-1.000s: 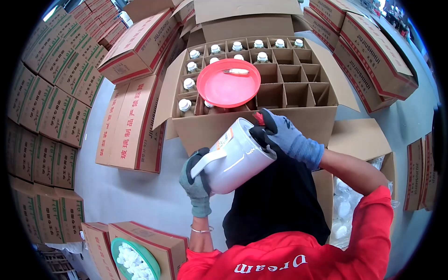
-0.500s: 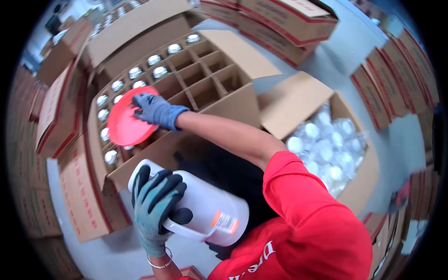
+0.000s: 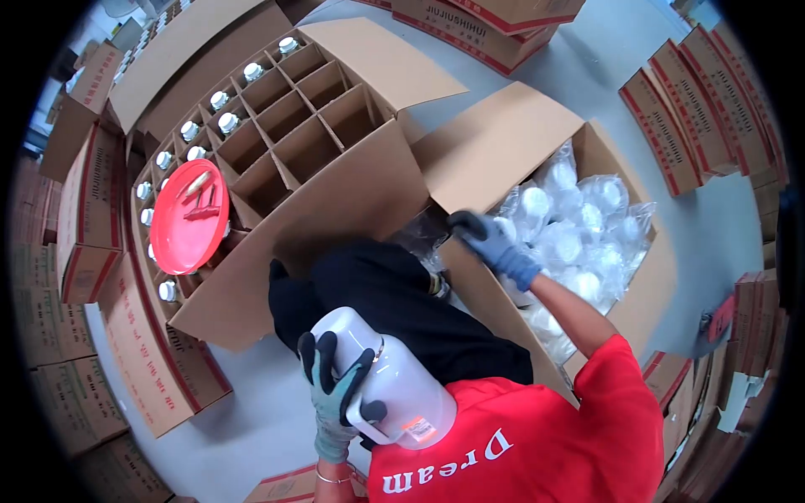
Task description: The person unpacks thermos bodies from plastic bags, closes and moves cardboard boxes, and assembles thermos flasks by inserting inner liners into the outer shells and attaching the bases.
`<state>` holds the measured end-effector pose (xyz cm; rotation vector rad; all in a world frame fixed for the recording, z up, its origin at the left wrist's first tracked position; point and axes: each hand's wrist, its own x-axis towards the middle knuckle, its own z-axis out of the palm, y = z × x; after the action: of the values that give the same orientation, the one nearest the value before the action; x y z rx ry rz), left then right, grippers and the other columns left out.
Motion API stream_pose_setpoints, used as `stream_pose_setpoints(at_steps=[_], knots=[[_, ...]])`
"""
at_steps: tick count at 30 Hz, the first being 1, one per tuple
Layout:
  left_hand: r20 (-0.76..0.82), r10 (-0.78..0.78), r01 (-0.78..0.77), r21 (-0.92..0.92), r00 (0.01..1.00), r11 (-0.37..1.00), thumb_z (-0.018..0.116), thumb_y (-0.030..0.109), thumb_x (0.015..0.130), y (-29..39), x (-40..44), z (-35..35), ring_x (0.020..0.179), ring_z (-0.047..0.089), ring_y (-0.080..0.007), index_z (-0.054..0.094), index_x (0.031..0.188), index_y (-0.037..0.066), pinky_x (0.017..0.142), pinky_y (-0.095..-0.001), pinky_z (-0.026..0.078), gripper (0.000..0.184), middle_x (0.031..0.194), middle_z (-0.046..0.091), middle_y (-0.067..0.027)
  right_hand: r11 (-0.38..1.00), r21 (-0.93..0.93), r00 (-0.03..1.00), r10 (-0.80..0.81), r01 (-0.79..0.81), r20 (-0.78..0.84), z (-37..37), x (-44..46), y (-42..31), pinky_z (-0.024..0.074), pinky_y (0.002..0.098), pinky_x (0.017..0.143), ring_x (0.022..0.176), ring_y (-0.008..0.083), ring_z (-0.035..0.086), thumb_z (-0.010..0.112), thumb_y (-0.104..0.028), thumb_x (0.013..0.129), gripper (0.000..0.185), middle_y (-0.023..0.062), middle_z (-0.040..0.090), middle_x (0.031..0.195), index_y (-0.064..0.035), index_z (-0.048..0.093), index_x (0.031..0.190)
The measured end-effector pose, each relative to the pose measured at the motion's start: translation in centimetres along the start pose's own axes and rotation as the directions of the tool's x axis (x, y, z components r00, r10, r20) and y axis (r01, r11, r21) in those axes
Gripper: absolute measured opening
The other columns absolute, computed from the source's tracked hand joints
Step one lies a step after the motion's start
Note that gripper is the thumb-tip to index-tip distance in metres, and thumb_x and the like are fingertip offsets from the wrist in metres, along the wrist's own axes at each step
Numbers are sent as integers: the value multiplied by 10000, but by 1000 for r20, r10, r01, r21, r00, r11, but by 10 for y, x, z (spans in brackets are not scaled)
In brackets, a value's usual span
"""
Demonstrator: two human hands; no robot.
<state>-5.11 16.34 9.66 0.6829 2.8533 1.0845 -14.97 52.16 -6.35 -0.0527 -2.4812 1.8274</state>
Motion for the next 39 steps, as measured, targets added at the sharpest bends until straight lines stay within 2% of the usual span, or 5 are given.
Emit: stream_pose_setpoints(at_steps=[9,14,21,28,39], knots=[[294,-175,221,-128,940,967,571,10,781,-8,-10,-89,1315,462,-333,610,1252,9,1125,-464,291,472,1294,587,-180,744,-516,822,556,-424,125,116,75,125,543,375,719,862,280,680,592,-309,870,277,159,697,904,-93,714,995],[-85,-354,323,-253,931,912,525,-1,864,-15,43,-87,1272,507,-299,609,1233,-27,1055,-348,370,379,1272,605,-187,742,183,667,429,-645,609,30,56,0,553,251,599,670,140,665,601,-329,940,337,80,699,841,-5,693,952],[145,56,-14,-279,988,960,575,58,887,-25,151,-39,1204,563,-218,598,1240,-19,1029,-333,413,362,1266,620,-132,854,297,855,276,-428,438,-1,77,-122,557,267,607,715,143,670,576,-360,951,379,81,692,897,5,666,1004],[310,60,83,-428,949,900,633,232,907,-57,139,12,1129,587,-284,634,1200,54,993,-362,444,343,1182,645,-127,479,-876,942,318,-62,107,118,41,97,492,466,902,1058,373,619,635,-586,757,702,239,642,1113,-22,604,1174],[381,-55,276,-558,923,783,631,156,910,-40,150,2,998,605,-136,557,1272,-27,900,-270,469,413,1135,661,-84,735,-223,762,-568,640,311,112,-21,-145,344,541,1030,1192,459,435,692,-323,791,453,214,482,1275,-57,608,1149]])
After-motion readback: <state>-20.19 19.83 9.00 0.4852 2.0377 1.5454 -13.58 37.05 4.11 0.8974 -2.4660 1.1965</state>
